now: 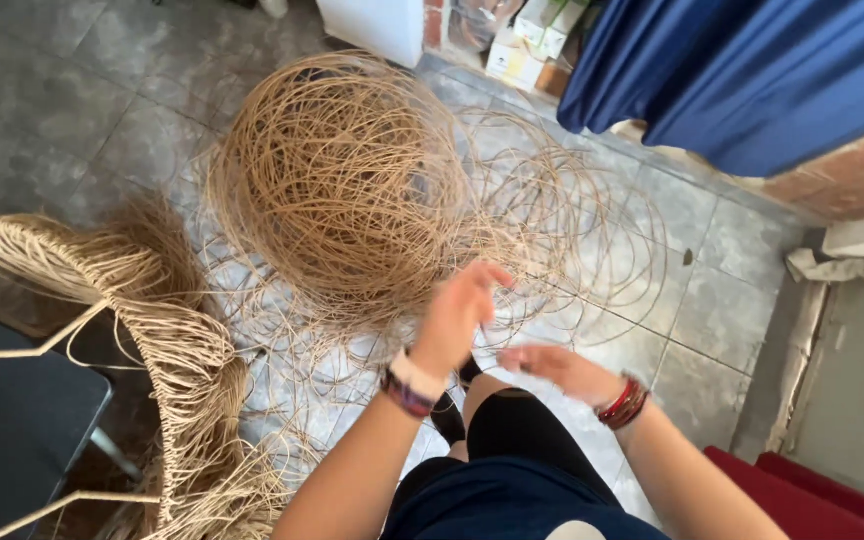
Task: Weaving and tying natural fiber strands around a circular frame to create a furniture piece
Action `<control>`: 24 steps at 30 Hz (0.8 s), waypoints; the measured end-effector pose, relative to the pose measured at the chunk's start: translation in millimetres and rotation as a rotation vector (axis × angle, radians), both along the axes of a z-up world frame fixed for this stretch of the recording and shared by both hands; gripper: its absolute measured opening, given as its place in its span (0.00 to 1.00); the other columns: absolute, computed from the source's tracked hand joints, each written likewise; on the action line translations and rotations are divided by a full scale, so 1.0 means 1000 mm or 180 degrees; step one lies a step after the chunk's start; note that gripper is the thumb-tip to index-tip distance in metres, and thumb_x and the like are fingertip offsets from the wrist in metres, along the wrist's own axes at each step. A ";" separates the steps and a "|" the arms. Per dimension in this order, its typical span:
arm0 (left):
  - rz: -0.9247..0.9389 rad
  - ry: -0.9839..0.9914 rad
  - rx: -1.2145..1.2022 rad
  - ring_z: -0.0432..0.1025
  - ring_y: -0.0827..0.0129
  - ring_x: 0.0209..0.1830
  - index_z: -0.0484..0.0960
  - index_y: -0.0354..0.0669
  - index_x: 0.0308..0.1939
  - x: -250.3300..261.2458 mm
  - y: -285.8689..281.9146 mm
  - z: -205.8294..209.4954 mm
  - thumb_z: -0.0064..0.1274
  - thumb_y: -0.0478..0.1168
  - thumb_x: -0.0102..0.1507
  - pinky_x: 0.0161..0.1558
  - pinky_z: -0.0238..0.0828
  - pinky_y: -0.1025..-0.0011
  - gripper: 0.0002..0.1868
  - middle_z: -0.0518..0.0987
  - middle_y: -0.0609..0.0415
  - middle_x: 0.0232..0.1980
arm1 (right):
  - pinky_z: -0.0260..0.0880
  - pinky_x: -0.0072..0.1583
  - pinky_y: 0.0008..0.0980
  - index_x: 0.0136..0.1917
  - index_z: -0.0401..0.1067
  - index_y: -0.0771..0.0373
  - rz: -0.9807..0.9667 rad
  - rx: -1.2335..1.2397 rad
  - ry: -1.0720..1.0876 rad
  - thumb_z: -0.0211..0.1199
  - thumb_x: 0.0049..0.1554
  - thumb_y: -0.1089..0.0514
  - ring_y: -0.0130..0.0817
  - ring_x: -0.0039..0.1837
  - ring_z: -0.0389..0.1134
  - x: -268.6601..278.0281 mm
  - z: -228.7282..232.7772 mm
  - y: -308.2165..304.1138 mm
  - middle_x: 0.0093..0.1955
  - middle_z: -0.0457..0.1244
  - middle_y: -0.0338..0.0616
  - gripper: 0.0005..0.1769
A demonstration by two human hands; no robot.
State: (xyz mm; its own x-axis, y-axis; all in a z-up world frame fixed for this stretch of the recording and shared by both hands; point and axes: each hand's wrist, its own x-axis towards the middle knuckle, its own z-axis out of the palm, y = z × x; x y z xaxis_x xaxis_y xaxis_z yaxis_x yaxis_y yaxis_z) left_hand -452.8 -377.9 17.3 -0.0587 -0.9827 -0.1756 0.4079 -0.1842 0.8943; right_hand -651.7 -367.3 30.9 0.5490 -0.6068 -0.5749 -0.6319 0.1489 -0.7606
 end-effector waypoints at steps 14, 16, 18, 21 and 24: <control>-0.0077 0.0152 0.0446 0.51 0.78 0.15 0.86 0.43 0.44 -0.058 -0.016 0.029 0.45 0.43 0.63 0.20 0.42 0.79 0.15 0.62 0.58 0.14 | 0.73 0.58 0.46 0.62 0.72 0.47 0.0067 -0.1471 0.0385 0.47 0.62 0.56 0.47 0.56 0.74 -0.075 -0.036 -0.009 0.51 0.74 0.40 0.18; 0.0141 0.0176 0.0214 0.55 0.80 0.16 0.83 0.44 0.50 -0.068 -0.026 0.031 0.40 0.40 0.66 0.20 0.47 0.82 0.16 0.66 0.59 0.18 | 0.72 0.59 0.45 0.60 0.74 0.46 0.0393 -0.1057 0.0497 0.48 0.62 0.55 0.45 0.56 0.74 -0.100 -0.093 0.000 0.48 0.74 0.37 0.17; 0.0377 0.0185 -0.0048 0.59 0.83 0.17 0.81 0.45 0.56 -0.076 -0.034 0.026 0.36 0.37 0.68 0.20 0.52 0.85 0.19 0.71 0.59 0.22 | 0.72 0.60 0.43 0.58 0.77 0.45 0.0731 -0.0677 0.0619 0.50 0.62 0.54 0.43 0.56 0.75 -0.102 -0.074 -0.014 0.45 0.75 0.35 0.16; -0.0272 -0.0353 -0.0850 0.69 0.76 0.32 0.79 0.42 0.56 -0.091 -0.022 0.011 0.36 0.24 0.65 0.36 0.70 0.78 0.21 0.82 0.51 0.50 | 0.66 0.64 0.56 0.58 0.78 0.67 -0.0309 0.0007 -0.0930 0.47 0.61 0.60 0.49 0.56 0.70 -0.089 0.013 -0.064 0.50 0.73 0.59 0.21; -0.1544 -0.2966 -0.1103 0.76 0.40 0.50 0.78 0.44 0.53 -0.107 -0.003 -0.012 0.39 0.39 0.70 0.50 0.72 0.47 0.13 0.83 0.40 0.49 | 0.73 0.43 0.53 0.70 0.60 0.65 -0.0300 0.1605 -0.3264 0.47 0.55 0.27 0.57 0.46 0.72 -0.106 0.016 -0.134 0.57 0.68 0.63 0.45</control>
